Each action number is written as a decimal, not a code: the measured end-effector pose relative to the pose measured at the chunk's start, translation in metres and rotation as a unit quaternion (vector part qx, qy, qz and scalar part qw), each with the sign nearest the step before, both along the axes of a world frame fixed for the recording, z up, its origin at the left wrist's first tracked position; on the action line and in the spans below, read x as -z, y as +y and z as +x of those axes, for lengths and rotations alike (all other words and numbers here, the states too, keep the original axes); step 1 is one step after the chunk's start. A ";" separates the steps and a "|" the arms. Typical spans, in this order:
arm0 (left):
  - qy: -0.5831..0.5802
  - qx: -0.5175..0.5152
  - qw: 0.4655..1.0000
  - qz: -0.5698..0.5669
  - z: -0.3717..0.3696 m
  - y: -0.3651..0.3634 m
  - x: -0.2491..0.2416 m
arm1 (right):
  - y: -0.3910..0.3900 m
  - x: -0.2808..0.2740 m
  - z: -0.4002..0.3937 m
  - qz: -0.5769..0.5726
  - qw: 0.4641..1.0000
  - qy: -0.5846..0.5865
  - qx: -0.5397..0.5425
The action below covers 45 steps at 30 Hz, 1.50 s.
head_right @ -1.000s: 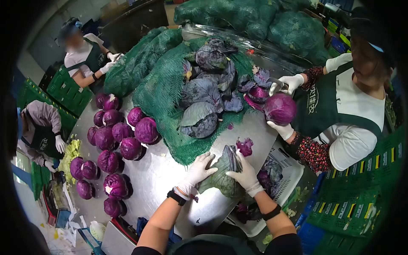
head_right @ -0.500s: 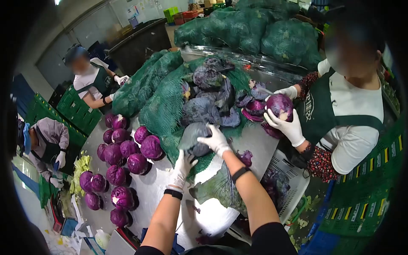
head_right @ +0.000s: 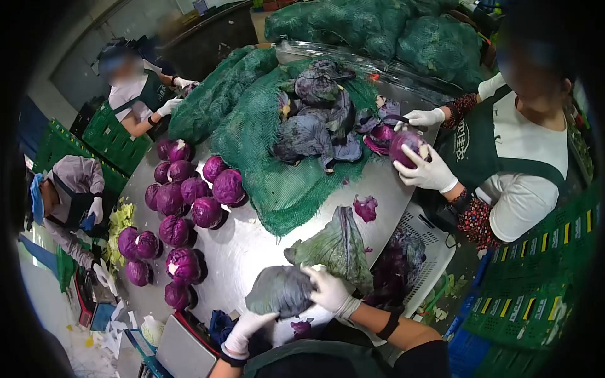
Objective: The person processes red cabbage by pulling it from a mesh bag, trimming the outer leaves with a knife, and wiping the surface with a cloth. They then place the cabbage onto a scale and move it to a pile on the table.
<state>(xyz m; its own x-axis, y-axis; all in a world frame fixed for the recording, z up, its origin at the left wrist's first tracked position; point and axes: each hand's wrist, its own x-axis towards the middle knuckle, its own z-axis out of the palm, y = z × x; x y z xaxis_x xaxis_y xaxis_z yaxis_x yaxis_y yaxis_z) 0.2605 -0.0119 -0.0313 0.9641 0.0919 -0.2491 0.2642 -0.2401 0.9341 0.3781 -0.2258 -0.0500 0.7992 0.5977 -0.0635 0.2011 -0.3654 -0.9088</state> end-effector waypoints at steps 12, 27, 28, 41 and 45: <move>0.001 -0.112 0.942 0.318 -0.046 -0.039 0.004 | 0.075 0.069 0.030 -0.024 0.987 -0.157 -0.035; -0.046 -0.286 0.956 0.048 -0.150 -0.030 0.051 | -0.065 0.076 0.054 -0.220 0.974 -0.034 0.032; -0.045 -0.260 0.963 0.058 -0.144 -0.031 0.025 | -0.073 0.048 0.047 -0.117 0.988 0.035 0.091; 0.078 -0.138 0.887 0.433 -0.060 -0.055 -0.017 | -0.005 0.006 -0.100 -0.174 0.955 -0.201 -0.132; 0.081 -0.122 0.886 0.440 -0.053 -0.048 -0.017 | 0.023 0.028 -0.082 -0.226 0.950 -0.165 -0.142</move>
<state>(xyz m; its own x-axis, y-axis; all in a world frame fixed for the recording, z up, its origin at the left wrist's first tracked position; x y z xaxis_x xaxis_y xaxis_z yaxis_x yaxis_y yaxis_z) 0.2075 -0.0597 -0.0139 0.8470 0.5200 -0.1102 0.5217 -0.7737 0.3593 0.2957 -0.2028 -0.0784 0.6306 0.7636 -0.1387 0.5964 -0.5911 -0.5430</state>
